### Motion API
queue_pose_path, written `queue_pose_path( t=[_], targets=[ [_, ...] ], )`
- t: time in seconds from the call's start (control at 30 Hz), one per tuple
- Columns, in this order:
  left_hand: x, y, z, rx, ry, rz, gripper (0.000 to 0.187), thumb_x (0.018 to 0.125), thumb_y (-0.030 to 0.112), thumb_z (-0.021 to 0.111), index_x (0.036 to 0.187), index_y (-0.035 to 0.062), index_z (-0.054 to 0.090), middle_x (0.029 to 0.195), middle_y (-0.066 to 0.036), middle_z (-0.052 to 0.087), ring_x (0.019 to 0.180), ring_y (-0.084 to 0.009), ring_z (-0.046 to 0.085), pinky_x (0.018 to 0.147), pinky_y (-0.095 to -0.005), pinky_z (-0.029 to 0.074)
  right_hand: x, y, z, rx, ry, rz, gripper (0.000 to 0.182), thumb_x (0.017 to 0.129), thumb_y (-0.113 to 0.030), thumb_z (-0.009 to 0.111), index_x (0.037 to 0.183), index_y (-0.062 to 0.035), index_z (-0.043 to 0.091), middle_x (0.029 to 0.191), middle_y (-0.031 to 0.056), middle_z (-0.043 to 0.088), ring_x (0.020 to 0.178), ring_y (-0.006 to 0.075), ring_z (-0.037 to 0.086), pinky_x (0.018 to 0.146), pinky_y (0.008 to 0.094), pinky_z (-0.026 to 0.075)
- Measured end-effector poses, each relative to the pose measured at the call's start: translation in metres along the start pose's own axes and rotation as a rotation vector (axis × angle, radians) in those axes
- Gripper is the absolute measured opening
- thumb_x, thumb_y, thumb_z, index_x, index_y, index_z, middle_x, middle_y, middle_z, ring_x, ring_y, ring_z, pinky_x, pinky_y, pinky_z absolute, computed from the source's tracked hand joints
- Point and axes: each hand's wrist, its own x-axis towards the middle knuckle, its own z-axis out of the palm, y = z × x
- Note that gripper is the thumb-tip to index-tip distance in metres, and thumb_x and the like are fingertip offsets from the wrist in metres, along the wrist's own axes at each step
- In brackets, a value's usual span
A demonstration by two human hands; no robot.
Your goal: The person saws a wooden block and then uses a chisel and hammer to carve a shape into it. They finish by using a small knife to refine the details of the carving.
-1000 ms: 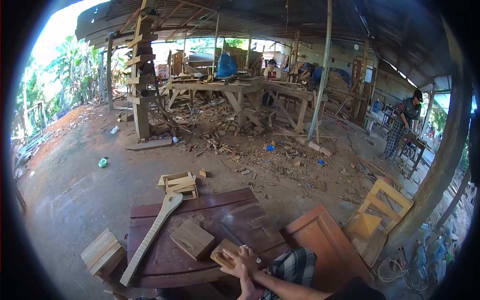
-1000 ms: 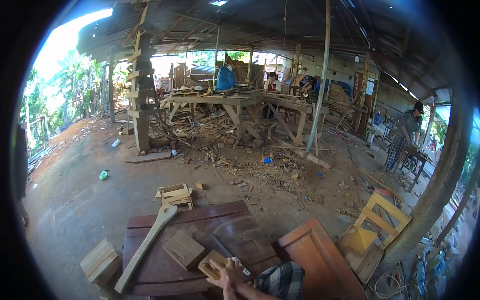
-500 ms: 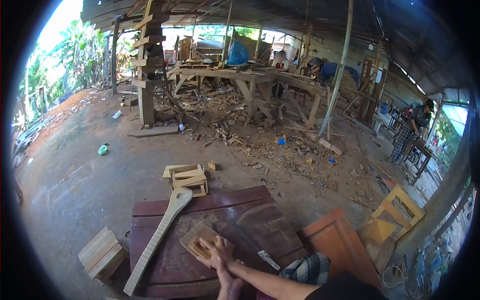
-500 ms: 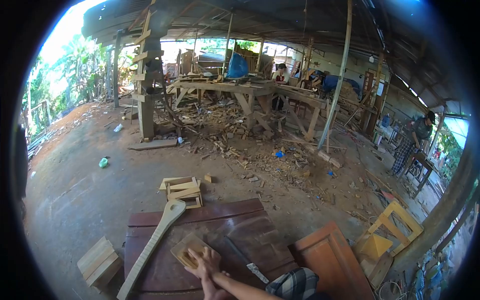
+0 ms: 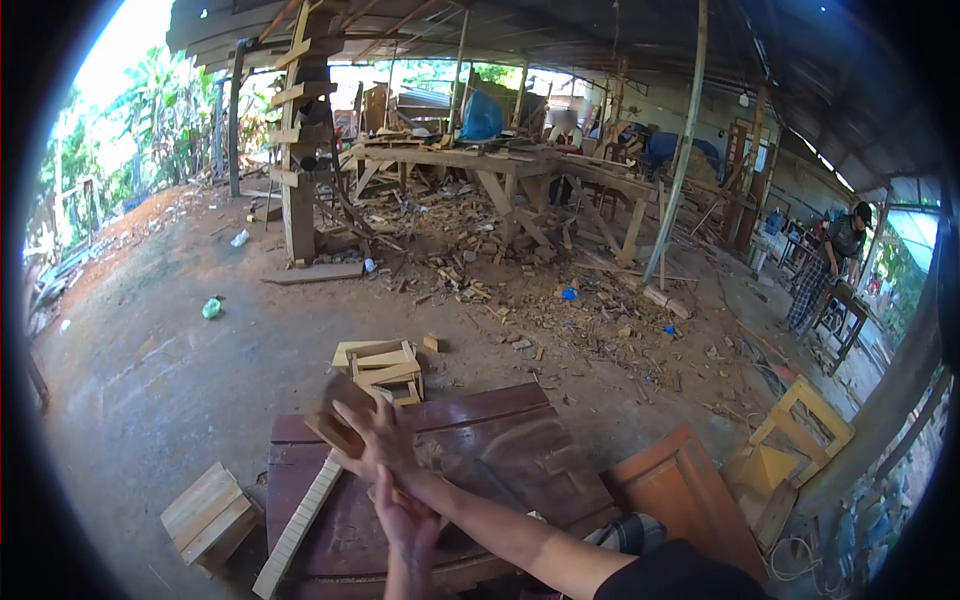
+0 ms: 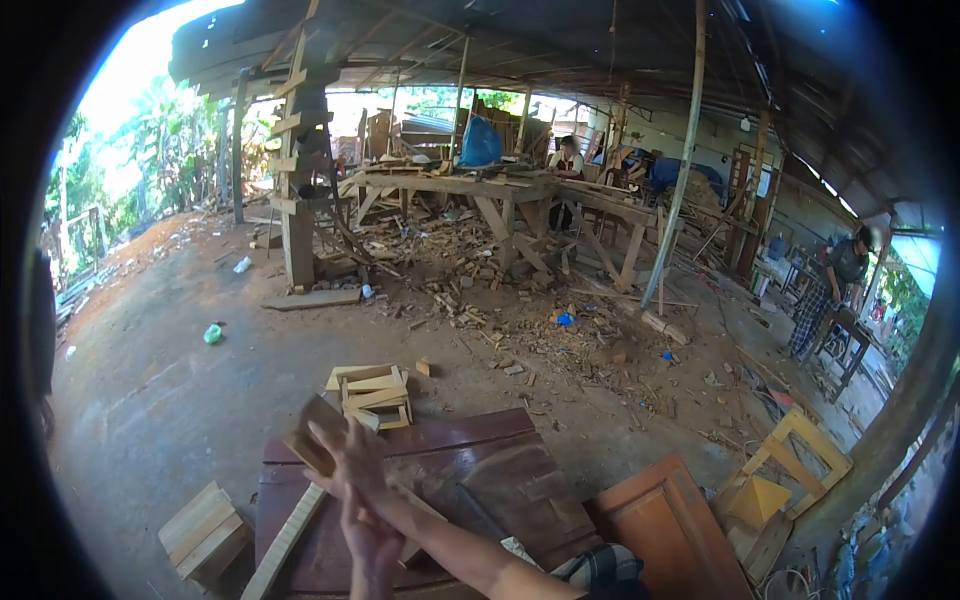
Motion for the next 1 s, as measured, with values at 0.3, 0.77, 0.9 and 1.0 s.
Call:
queue_pose_path(
  t=[0.3, 0.77, 0.9, 1.0],
  targets=[
    [-0.084, -0.155, -0.126, 0.055, 0.023, -0.437, 0.066, 0.091, 0.056, 0.051, 0.133, 0.0049, 0.048, 0.119, -0.019, 0.059, 0.110, -0.0379, 0.056, 0.097, -0.0524, 0.042, -0.207, 0.059, -0.081, -0.113, -0.330, 0.418, 0.080, 0.066, -0.068, 0.073, 0.135, -0.0338, 0.052, 0.123, 0.0203, 0.047, 0.113, 0.0419, 0.046, 0.093, 0.0546, 0.040],
    [-0.083, -0.163, -0.115, 0.021, 0.242, -0.369, 0.074, 0.084, 0.071, 0.052, 0.129, 0.0118, 0.049, 0.099, -0.012, 0.057, 0.089, -0.0306, 0.056, 0.082, -0.0434, 0.049, -0.234, 0.069, -0.057, -0.226, -0.348, 0.320, 0.074, 0.068, -0.063, 0.072, 0.134, -0.0353, 0.052, 0.130, 0.0230, 0.039, 0.113, 0.0433, 0.043, 0.089, 0.0566, 0.038],
    [-0.001, -0.099, -0.135, -0.155, 0.042, -0.132, 0.071, 0.090, 0.068, 0.044, 0.134, 0.0126, 0.046, 0.113, -0.014, 0.057, 0.091, -0.0312, 0.057, 0.081, -0.0438, 0.050, -0.152, 0.064, 0.018, -0.169, -0.485, 0.359, 0.074, 0.069, -0.062, 0.073, 0.135, -0.0348, 0.050, 0.130, 0.0239, 0.040, 0.116, 0.0423, 0.042, 0.090, 0.0583, 0.037],
    [0.053, -0.037, -0.114, -0.130, 0.006, 0.014, 0.068, 0.093, 0.065, 0.043, 0.137, 0.0138, 0.044, 0.123, -0.016, 0.054, 0.096, -0.0314, 0.056, 0.084, -0.0437, 0.049, -0.093, 0.064, 0.086, -0.253, -0.460, 0.347, 0.078, 0.070, -0.061, 0.072, 0.139, -0.0347, 0.046, 0.130, 0.0250, 0.040, 0.120, 0.0437, 0.039, 0.092, 0.0595, 0.035]
  ],
)
